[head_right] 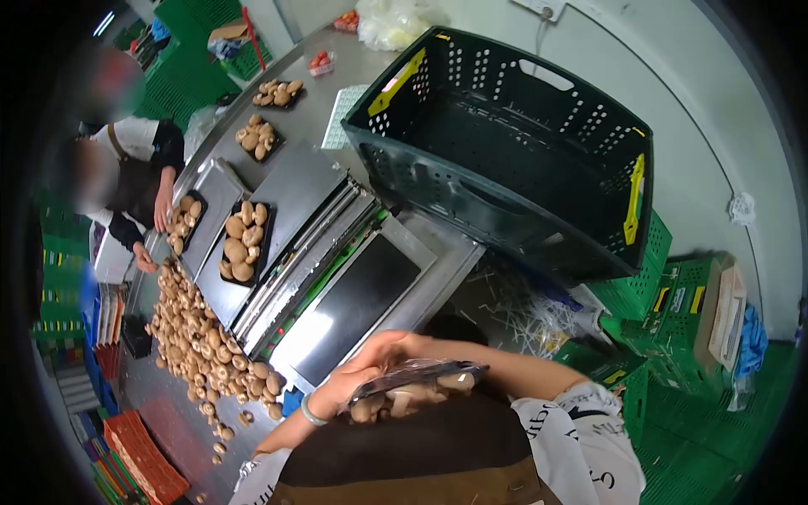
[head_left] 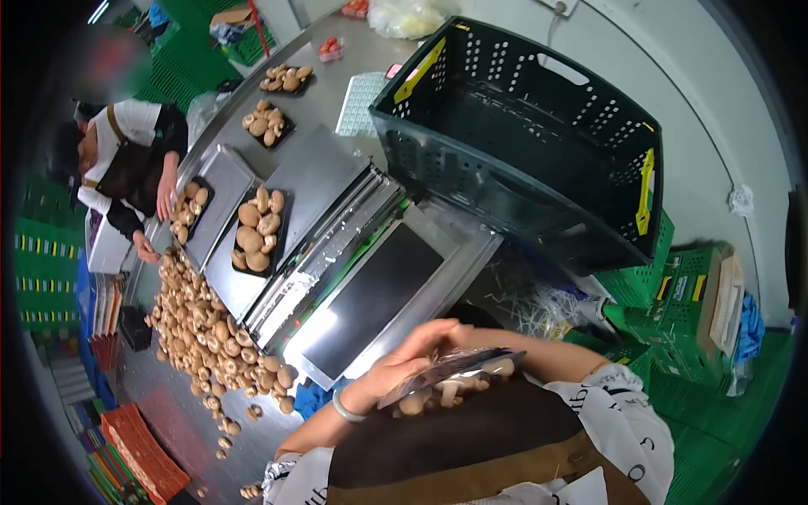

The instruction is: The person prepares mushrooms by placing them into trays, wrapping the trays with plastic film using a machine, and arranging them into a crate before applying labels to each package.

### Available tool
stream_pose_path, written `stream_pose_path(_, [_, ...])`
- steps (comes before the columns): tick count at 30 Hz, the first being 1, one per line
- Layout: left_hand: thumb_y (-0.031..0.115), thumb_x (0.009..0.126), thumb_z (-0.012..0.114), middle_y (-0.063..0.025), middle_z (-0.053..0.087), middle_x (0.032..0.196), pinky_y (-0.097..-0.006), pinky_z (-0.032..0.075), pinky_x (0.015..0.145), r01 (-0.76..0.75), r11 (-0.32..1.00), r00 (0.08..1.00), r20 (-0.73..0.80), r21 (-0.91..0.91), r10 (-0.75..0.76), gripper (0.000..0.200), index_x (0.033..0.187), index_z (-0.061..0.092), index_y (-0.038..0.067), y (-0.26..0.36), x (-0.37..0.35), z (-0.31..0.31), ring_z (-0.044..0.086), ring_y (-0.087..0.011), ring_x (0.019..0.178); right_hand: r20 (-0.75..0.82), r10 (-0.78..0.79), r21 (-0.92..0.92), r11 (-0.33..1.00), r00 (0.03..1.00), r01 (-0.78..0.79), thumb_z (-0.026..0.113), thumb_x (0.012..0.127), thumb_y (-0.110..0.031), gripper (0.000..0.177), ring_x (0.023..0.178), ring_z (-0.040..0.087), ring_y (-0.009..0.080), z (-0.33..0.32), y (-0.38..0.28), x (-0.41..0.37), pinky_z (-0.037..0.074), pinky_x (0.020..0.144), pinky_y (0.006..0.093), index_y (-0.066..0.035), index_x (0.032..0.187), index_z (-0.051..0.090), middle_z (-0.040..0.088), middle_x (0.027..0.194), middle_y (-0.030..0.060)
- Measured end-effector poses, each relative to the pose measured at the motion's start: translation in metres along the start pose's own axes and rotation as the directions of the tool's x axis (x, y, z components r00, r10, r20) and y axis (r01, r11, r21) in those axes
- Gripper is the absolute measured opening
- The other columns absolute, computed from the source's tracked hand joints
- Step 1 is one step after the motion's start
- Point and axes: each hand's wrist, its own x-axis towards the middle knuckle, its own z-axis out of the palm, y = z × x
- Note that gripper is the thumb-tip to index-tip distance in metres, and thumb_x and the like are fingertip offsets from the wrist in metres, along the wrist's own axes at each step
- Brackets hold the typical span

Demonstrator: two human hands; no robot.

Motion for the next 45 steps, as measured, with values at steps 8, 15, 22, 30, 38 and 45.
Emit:
stream_pose_path(8, [0.015,0.090,0.064,-0.0108,0.045,0.133,-0.0298,0.041,0.097,0.128,0.978,0.991,-0.068,0.164,-0.118,0.057,0.138,0.037,0.001,0.040,0.031,0.007,0.050,-0.0181,0.116,0.043,-0.293,-0.754,0.618,0.955,0.224,0.069,0.083,-0.033,0.057,0.109,0.059,0.0326,-0.007,-0.098,-0.022,0.048,0.090,0.0407,-0.004,0.128,0.048,0.055,0.126,0.0167])
stream_pose_path(15, [0.004,0.095,0.053,-0.0056,0.061,0.095,-0.0246,0.045,0.082,0.025,0.980,0.827,-0.554,0.198,0.091,0.011,0.106,0.055,0.002,0.034,0.122,-0.055,0.058,-0.0128,0.087,-0.518,-0.551,-0.564,0.795,0.654,0.223,0.063,0.091,-0.026,0.042,0.102,0.060,0.0190,-0.155,-0.159,-0.036,0.050,0.085,0.0339,-0.003,0.124,0.048,0.060,0.109,0.0098])
stream_pose_path(22, [0.001,0.093,0.056,-0.0082,0.062,0.098,-0.0267,0.048,0.081,0.096,0.979,0.722,-0.690,0.180,0.056,0.010,0.103,0.058,0.000,0.057,0.143,-0.089,0.059,-0.0140,0.087,-0.990,-0.089,-0.023,0.870,0.110,0.493,0.063,0.093,-0.032,0.041,0.098,0.058,0.0171,-0.400,-0.101,0.025,0.049,0.085,0.0339,-0.004,0.119,0.051,0.059,0.110,0.0080])
stream_pose_path(30, [0.003,0.092,0.059,-0.0064,0.063,0.097,-0.0265,0.048,0.081,0.149,0.971,0.563,-0.823,0.189,0.074,0.009,0.100,0.060,0.000,0.068,0.096,-0.118,0.059,-0.0131,0.086,-0.993,0.107,0.084,0.925,-0.041,0.370,0.073,0.079,-0.051,0.092,0.118,0.052,0.0313,-0.570,0.072,0.129,0.046,0.097,0.0406,-0.002,0.144,0.028,0.046,0.136,0.0175])
stream_pose_path(38, [0.019,0.088,0.064,-0.0164,0.058,0.122,-0.0403,0.040,0.097,0.758,0.206,0.108,-0.431,0.618,0.896,0.042,0.126,0.055,0.003,0.141,0.005,-0.212,0.053,-0.0311,0.114,-0.867,-0.496,-0.452,0.745,0.047,-0.491,0.069,0.085,-0.019,0.063,0.105,0.057,0.0253,-0.537,-0.042,0.071,0.046,0.090,0.0367,0.007,0.133,0.038,0.056,0.114,0.0173])
stream_pose_path(45, [0.035,0.087,0.063,-0.0133,0.058,0.124,-0.0445,0.032,0.102,0.808,0.065,0.356,-0.574,0.585,0.737,0.054,0.134,0.052,0.011,0.120,-0.013,-0.248,0.049,-0.0332,0.119,-0.566,-0.688,-0.790,0.610,0.454,-0.059,0.059,0.086,-0.003,0.028,0.088,0.059,0.0162,-0.242,-0.227,0.136,0.049,0.077,0.0303,-0.002,0.114,0.056,0.058,0.105,0.0083])
